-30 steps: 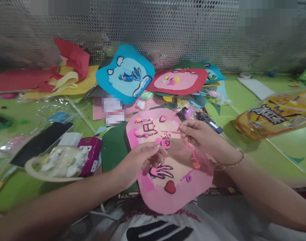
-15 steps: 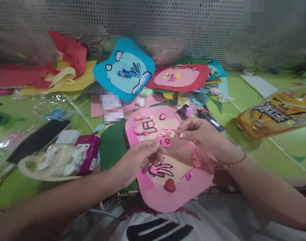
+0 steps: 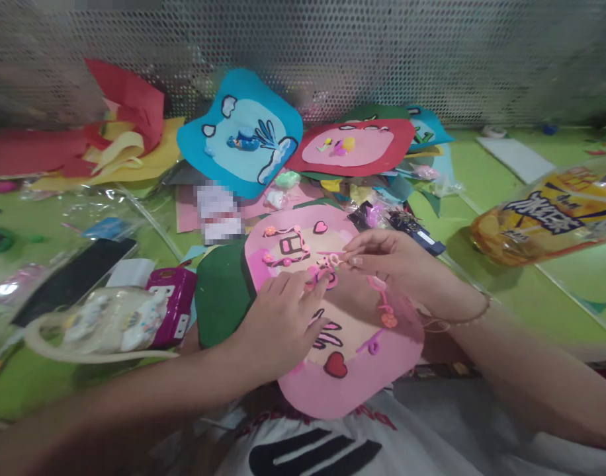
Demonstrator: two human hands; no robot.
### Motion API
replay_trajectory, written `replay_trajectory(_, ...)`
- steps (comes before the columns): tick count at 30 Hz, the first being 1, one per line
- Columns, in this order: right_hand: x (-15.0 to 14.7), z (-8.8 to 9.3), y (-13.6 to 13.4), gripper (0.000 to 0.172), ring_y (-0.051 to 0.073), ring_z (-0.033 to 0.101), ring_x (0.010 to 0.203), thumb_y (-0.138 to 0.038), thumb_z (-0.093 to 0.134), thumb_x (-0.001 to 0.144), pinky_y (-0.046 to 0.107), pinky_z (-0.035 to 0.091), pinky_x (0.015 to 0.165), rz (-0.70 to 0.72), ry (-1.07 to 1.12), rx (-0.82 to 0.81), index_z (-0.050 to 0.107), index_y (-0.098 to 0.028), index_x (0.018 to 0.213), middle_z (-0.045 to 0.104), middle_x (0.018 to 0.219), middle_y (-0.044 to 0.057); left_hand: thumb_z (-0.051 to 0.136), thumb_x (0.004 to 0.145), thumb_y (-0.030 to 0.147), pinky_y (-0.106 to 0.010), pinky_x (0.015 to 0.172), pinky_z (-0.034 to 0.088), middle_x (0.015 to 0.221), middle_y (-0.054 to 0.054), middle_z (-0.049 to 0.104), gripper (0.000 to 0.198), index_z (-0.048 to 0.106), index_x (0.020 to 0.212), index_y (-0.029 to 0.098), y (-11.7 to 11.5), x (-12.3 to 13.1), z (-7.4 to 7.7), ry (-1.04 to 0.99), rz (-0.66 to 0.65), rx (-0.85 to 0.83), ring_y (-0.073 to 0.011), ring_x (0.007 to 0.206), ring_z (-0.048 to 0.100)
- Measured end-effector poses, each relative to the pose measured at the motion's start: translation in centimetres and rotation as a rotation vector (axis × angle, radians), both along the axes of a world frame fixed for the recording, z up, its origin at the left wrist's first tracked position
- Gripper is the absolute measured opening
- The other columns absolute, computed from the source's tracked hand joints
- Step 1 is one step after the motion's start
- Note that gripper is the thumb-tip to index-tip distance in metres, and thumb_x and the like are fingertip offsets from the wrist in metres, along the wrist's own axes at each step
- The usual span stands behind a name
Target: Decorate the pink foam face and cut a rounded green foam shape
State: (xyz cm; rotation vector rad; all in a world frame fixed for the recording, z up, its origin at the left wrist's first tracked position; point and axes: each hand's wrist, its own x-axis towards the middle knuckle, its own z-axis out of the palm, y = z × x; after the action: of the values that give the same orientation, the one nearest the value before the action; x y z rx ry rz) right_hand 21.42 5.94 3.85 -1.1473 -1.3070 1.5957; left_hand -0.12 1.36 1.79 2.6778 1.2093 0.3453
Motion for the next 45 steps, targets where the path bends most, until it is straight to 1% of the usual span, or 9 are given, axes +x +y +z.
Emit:
replay_trajectory(5,0.0,-0.05,0.11,0.021,0.015,0.066,0.078,-0.029,0.077,0.064,0.029,0.053,0.073,0.021,-0.014,0.008,0.069,-0.02,0.08,0.07,0.081,0.002,0.037,0.091,0.032,-0.043,0.087,0.038,0.122,-0.015,0.051,0.046,0.044,0.133,0.016,-0.03,0.06,-0.22,0.105,-0.06,0.093,-0.0271,0.104,0.047)
replay_trajectory(11,0.05,-0.03,0.07,0.019,0.015,0.066,0.08,-0.026,0.076,0.065,0.031,0.053,0.076,0.027,-0.015,0.014,0.069,-0.02,0.082,0.07,0.082,0.002,0.037,0.091,0.029,-0.042,0.087,0.037,0.121,-0.015,0.053,0.045,0.045,0.133,0.015,-0.02,-0.05,-0.22,0.151,-0.097,0.142,-0.0275,0.106,0.047)
replay_trajectory(18,0.15,-0.19,0.19,0.021,0.016,0.066,0.081,-0.028,0.076,0.064,0.032,0.053,0.078,0.039,-0.042,0.026,0.069,-0.02,0.082,0.07,0.083,0.003,0.036,0.091,0.025,-0.042,0.087,0.037,0.117,-0.016,0.055,0.046,0.042,0.135,0.013,0.0,0.0,-0.38,0.158,-0.141,0.105,-0.0287,0.108,0.047)
replay_trajectory(22,0.15,-0.21,0.25,0.023,0.016,0.066,0.08,-0.03,0.076,0.064,0.032,0.053,0.077,0.034,-0.064,0.04,0.069,-0.019,0.083,0.07,0.083,0.003,0.038,0.091,0.028,-0.042,0.086,0.04,0.117,-0.016,0.055,0.047,0.041,0.135,0.012,0.0,0.09,-0.3,0.137,-0.128,0.09,-0.0285,0.107,0.048)
replay_trajectory(27,0.01,0.1,0.17,0.024,0.016,0.066,0.08,-0.029,0.076,0.063,0.032,0.053,0.076,0.042,-0.088,0.036,0.067,-0.018,0.082,0.07,0.084,0.003,0.042,0.09,0.031,-0.043,0.089,0.042,0.122,-0.015,0.051,0.048,0.04,0.134,0.015,-0.11,0.09,-0.18,0.07,-0.093,0.034,-0.0273,0.111,0.047)
replay_trajectory(32,-0.15,0.53,-0.11,0.021,0.015,0.066,0.08,-0.027,0.074,0.065,0.031,0.052,0.077,0.031,-0.066,0.016,0.067,-0.019,0.083,0.07,0.086,0.002,0.047,0.087,0.031,-0.046,0.094,0.04,0.126,-0.015,0.048,0.053,0.037,0.137,0.016,-0.29,0.01,-0.17,0.046,-0.07,-0.023,-0.0279,0.115,0.044)
replay_trajectory(35,-0.09,0.42,-0.08,0.021,0.015,0.066,0.081,-0.027,0.074,0.066,0.03,0.052,0.076,0.042,-0.084,0.027,0.068,-0.019,0.085,0.07,0.087,0.002,0.048,0.087,0.032,-0.047,0.096,0.038,0.128,-0.015,0.046,0.055,0.035,0.138,0.016,-0.33,-0.01,-0.16,0.034,-0.066,-0.042,-0.028,0.117,0.042)
replay_trajectory(40,-0.15,-0.09,0.15,0.021,0.014,0.067,0.077,-0.031,0.073,0.068,0.028,0.053,0.071,0.036,-0.102,0.023,0.068,-0.018,0.084,0.071,0.083,0.004,0.047,0.087,0.033,-0.048,0.097,0.037,0.129,-0.014,0.046,0.054,0.035,0.137,0.017,-0.3,0.01,-0.22,0.014,-0.06,-0.069,-0.0283,0.119,0.042)
replay_trajectory(45,-0.34,-0.18,0.05,0.025,0.01,0.062,0.055,-0.04,0.066,0.075,0.022,0.049,0.053,0.009,-0.116,-0.021,0.068,-0.017,0.083,0.066,0.062,0.001,0.046,0.088,0.034,-0.048,0.097,0.037,0.129,-0.015,0.046,0.054,0.034,0.137,0.016,-0.34,0.0,-0.28,0.011,-0.062,-0.056,-0.0284,0.118,0.042)
